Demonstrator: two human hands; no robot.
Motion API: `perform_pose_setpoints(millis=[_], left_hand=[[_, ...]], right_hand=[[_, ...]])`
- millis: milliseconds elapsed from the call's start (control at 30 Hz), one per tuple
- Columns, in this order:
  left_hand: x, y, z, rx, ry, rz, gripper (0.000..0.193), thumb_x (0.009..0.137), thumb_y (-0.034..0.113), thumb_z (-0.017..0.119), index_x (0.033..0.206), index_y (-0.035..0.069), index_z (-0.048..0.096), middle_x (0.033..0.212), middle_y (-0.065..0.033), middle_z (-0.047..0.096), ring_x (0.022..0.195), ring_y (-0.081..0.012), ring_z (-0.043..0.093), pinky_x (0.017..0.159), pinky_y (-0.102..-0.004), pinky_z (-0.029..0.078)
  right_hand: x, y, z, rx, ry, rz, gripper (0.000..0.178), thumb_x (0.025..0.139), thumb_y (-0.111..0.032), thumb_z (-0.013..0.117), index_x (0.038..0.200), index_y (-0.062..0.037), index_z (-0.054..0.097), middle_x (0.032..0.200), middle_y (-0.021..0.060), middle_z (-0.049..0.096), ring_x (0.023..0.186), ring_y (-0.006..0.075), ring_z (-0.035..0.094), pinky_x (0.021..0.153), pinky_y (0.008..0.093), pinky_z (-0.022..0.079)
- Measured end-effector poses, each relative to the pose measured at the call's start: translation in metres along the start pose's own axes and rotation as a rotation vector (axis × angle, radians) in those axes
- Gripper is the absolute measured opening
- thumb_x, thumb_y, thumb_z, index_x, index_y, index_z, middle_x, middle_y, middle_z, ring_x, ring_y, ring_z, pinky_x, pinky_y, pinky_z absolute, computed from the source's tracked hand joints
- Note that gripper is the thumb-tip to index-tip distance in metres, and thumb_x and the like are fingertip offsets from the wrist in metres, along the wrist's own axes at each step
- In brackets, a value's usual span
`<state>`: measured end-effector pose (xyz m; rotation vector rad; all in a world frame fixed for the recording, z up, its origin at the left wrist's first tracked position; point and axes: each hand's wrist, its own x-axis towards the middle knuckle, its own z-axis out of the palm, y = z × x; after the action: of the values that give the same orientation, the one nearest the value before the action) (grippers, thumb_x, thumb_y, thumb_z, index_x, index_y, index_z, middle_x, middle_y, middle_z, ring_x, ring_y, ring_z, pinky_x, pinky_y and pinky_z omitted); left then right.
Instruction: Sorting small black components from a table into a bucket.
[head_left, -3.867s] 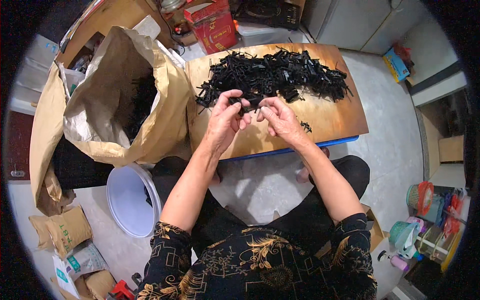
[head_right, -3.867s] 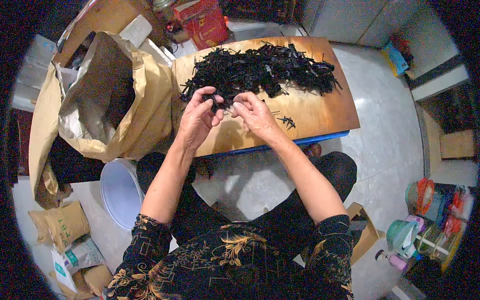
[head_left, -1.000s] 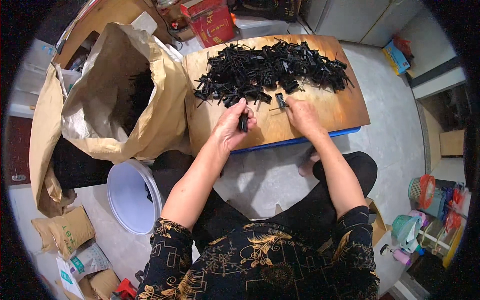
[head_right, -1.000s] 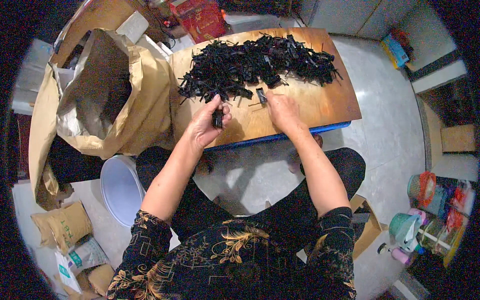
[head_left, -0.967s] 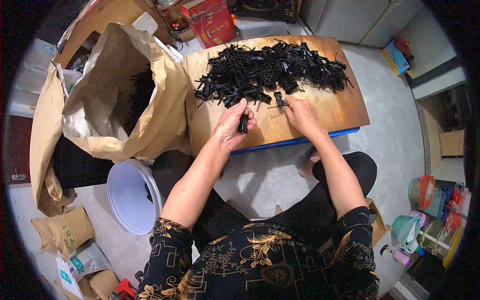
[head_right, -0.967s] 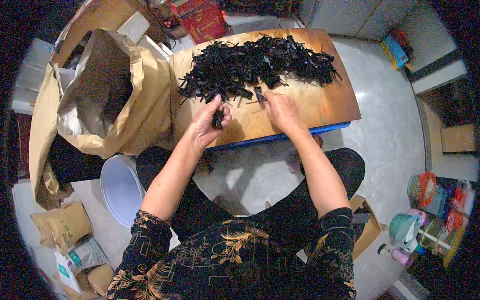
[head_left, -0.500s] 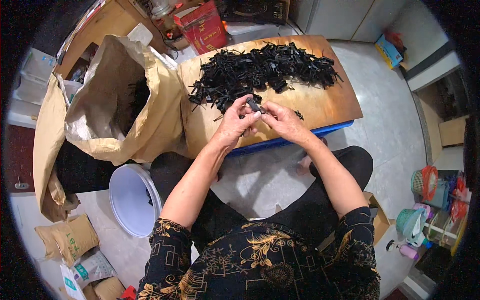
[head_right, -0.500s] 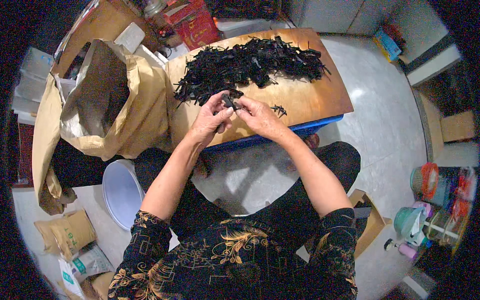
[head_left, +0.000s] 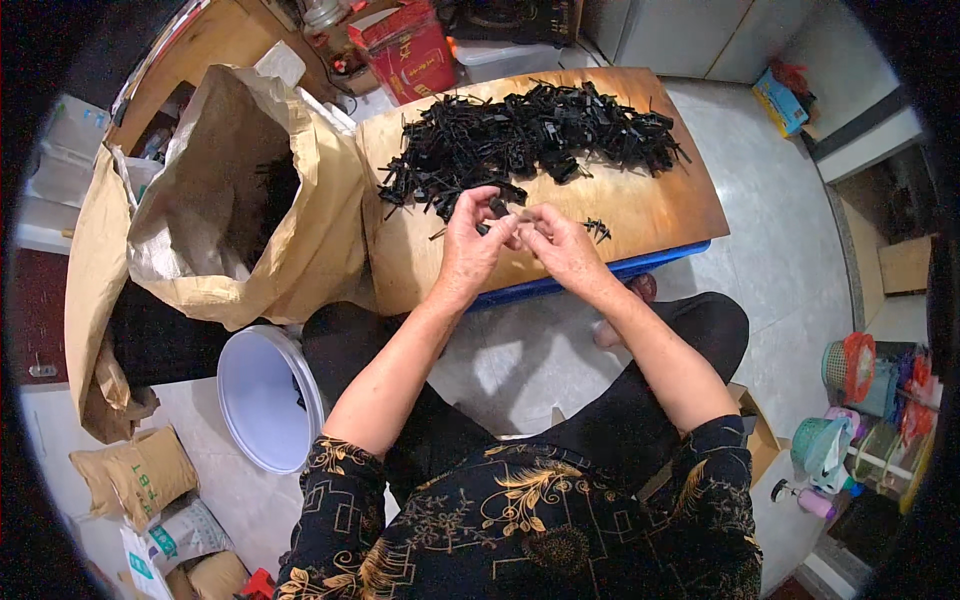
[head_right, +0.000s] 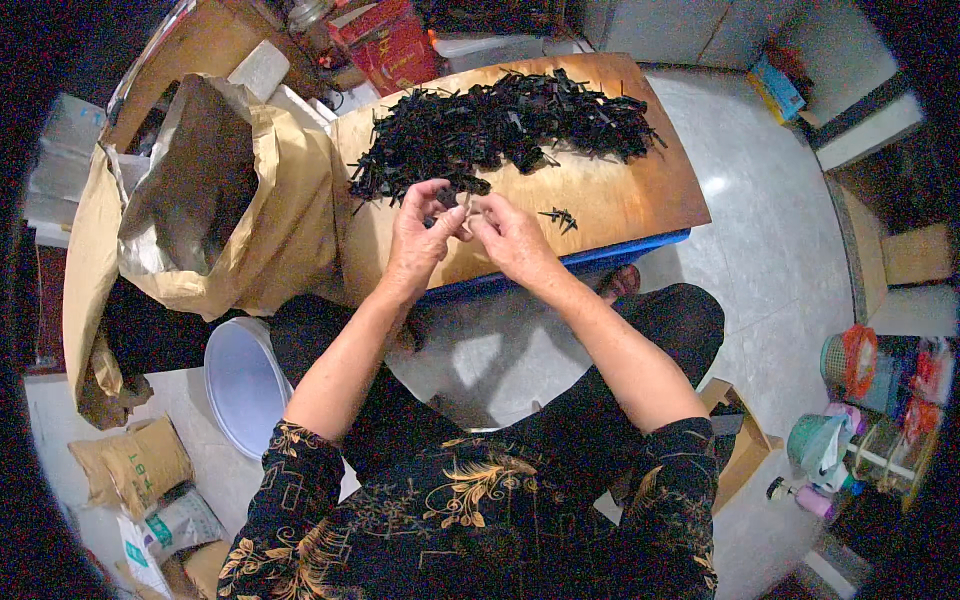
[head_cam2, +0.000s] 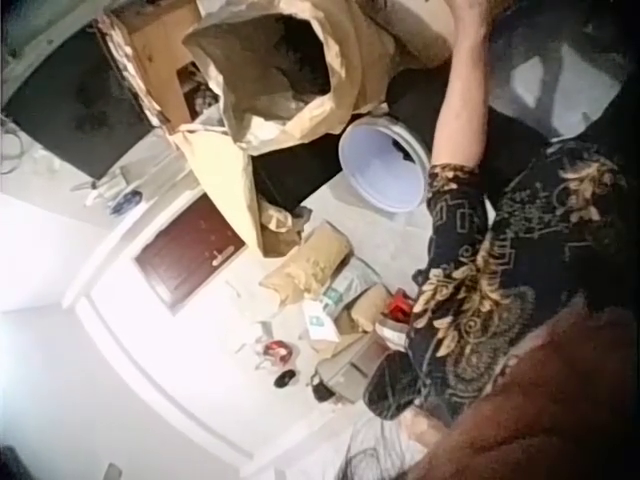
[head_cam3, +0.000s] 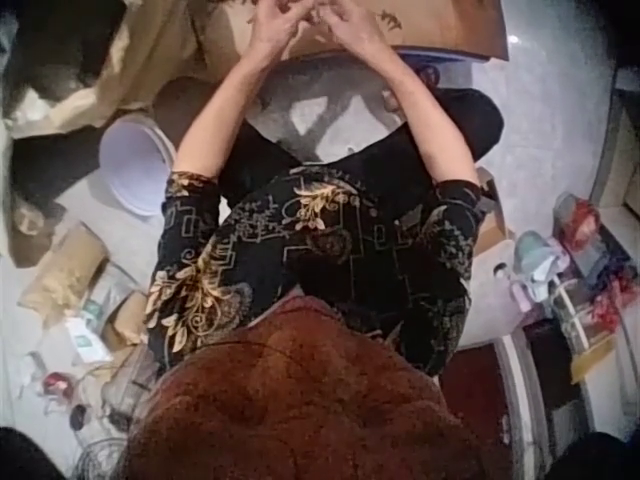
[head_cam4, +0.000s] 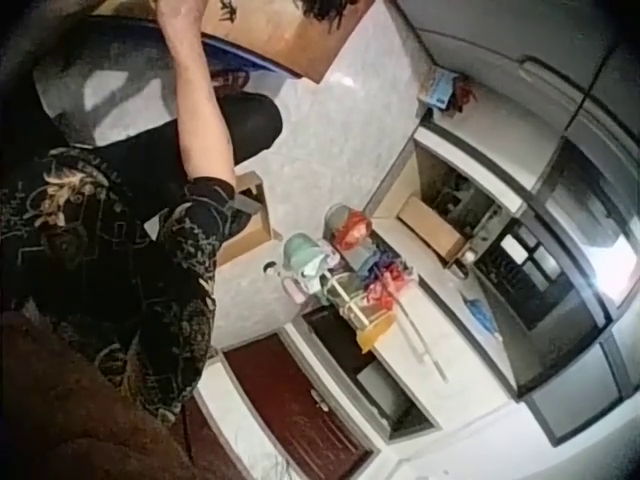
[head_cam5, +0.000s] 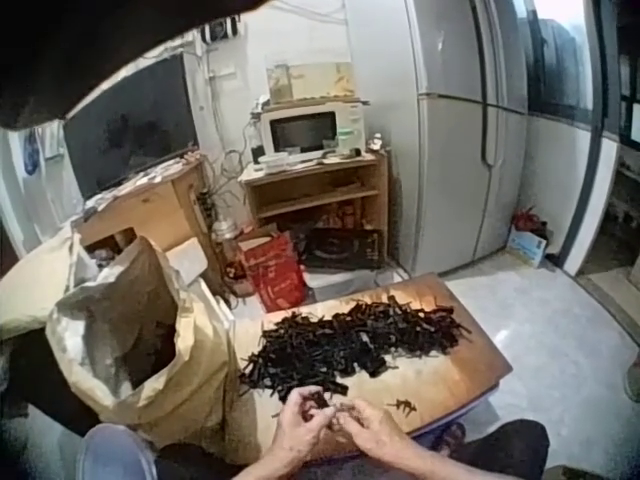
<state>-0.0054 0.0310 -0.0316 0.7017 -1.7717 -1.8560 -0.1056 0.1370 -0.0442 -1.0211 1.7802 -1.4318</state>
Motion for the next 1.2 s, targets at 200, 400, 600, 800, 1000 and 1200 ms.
perform_pose_setpoints(millis=[200,400,600,800,1000,1200], left_hand=[[0.001,0.002,-0.010,0.039,-0.075,-0.050,0.031,0.084,0.005,0.056,0.112,0.000,0.041,0.076,-0.0047,0.051,0.058,-0.0116,0.058,0.051,-0.0219,0.046],[0.000,0.005,-0.014,0.102,-0.175,-0.089,0.031,0.087,0.008,0.053,0.115,0.004,0.041,0.079,-0.0035,0.050,0.059,-0.0095,0.059,0.048,-0.0202,0.043],[0.003,0.002,-0.015,0.143,-0.224,-0.100,0.032,0.083,0.002,0.052,0.114,0.004,0.042,0.078,-0.0036,0.050,0.059,-0.0090,0.058,0.048,-0.0217,0.043],[0.011,-0.007,-0.014,0.148,-0.235,-0.103,0.029,0.081,-0.001,0.053,0.108,0.003,0.043,0.077,-0.0048,0.051,0.057,-0.0095,0.055,0.049,-0.0233,0.045],[0.013,-0.029,-0.015,0.364,-0.175,0.114,0.029,0.081,0.002,0.055,0.107,0.005,0.042,0.088,-0.0077,0.055,0.063,-0.0127,0.056,0.052,-0.0244,0.045],[0.015,-0.032,-0.008,0.538,0.001,0.196,0.032,0.076,0.000,0.057,0.104,0.004,0.043,0.088,-0.0188,0.056,0.080,-0.0375,0.057,0.071,-0.0398,0.045]], right_hand=[[0.008,-0.004,-0.005,0.053,-0.020,0.015,0.024,0.093,-0.026,0.045,0.101,-0.0043,0.051,0.062,-0.0024,0.045,0.056,0.0061,0.042,0.051,0.0225,0.037],[0.007,-0.009,-0.006,-0.047,-0.142,-0.029,0.025,0.094,-0.029,0.041,0.094,-0.0062,0.050,0.059,-0.0025,0.043,0.053,0.0068,0.040,0.049,0.0239,0.034],[0.010,-0.009,-0.006,-0.016,-0.188,0.000,0.024,0.094,-0.028,0.041,0.089,-0.0063,0.049,0.059,-0.0022,0.044,0.053,0.0070,0.041,0.049,0.0244,0.034],[0.014,-0.002,-0.004,-0.078,-0.167,-0.029,0.023,0.093,-0.024,0.041,0.085,-0.0043,0.049,0.058,0.0002,0.044,0.053,0.0105,0.042,0.050,0.0278,0.036],[0.019,0.011,0.006,-0.183,-0.100,-0.014,0.014,0.090,-0.014,0.045,0.088,-0.0007,0.049,0.070,0.0194,0.055,0.067,0.0368,0.056,0.060,0.0407,0.044],[0.027,0.026,0.020,-0.208,0.020,-0.070,0.018,0.092,-0.017,0.044,0.096,-0.0010,0.052,0.070,0.0122,0.054,0.064,0.0227,0.054,0.061,0.0338,0.044]])
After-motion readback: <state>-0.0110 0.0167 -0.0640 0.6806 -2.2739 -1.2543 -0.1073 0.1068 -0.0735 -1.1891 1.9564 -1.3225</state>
